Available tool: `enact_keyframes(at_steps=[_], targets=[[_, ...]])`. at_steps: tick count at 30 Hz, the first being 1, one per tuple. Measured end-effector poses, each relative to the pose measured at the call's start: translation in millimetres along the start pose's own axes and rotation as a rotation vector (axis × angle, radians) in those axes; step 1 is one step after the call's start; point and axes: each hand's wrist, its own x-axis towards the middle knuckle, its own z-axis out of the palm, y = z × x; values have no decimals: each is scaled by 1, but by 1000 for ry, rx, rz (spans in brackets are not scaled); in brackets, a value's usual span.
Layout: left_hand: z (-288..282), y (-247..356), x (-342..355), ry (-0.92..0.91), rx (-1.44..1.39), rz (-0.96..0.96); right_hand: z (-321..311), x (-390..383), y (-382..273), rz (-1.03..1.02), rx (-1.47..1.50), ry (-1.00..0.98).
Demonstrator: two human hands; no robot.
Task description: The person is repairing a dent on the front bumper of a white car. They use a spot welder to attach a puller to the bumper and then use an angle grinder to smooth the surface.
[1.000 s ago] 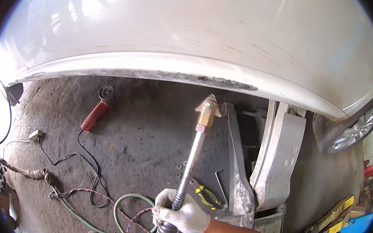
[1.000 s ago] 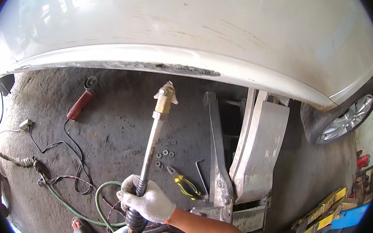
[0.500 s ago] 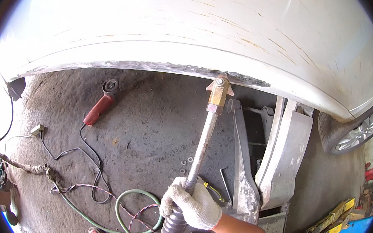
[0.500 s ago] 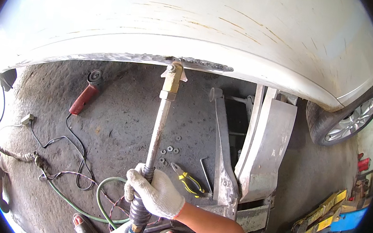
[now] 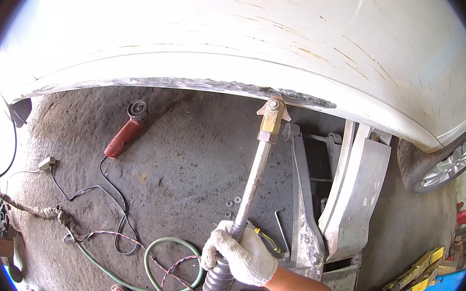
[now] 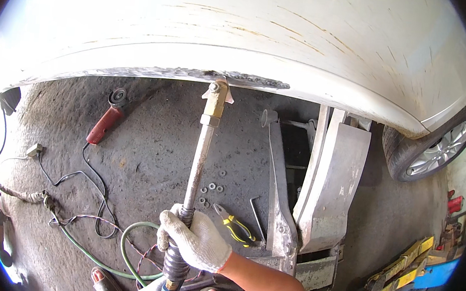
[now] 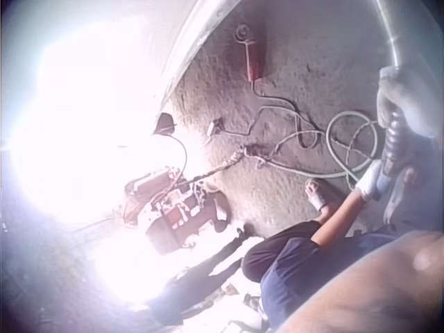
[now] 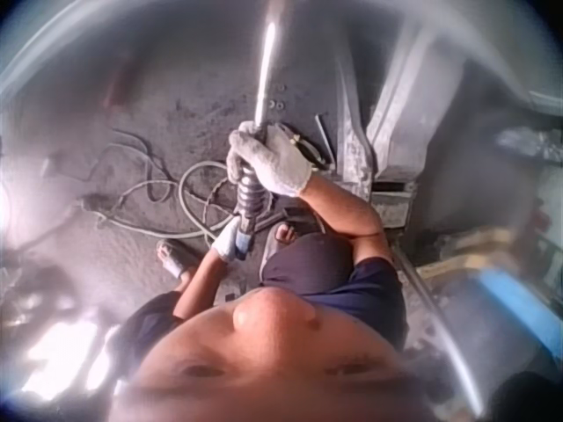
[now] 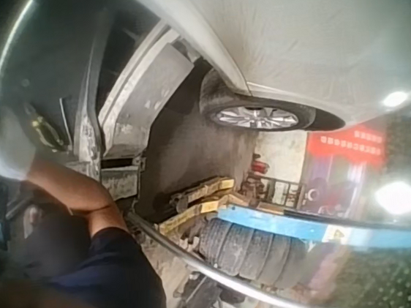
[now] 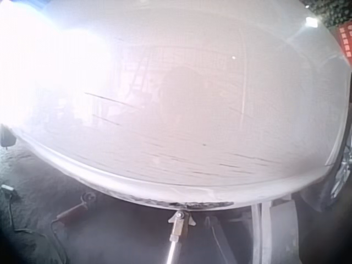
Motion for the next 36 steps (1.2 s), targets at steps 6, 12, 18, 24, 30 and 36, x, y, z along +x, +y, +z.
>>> enact_keyframes(at_steps=[6, 12, 18, 24, 30, 36], targets=[[6, 18, -10, 35, -119, -146, 2, 1, 3, -1, -5, -8], [11, 28, -13, 22, -129, -79, 2, 8, -4, -19, 55, 24], [-7, 4, 2, 102, -269, -158, -10, 52, -58, -92, 181, -51], [0, 12, -12, 110, -44, -34, 13, -3, 8, 20, 205, -3], [0, 6, 3, 177, -214, -20, 6, 3, 7, -8, 130, 33], [-18, -19, 25, 217, -150, 48, -2, 11, -16, -12, 496, 109]])
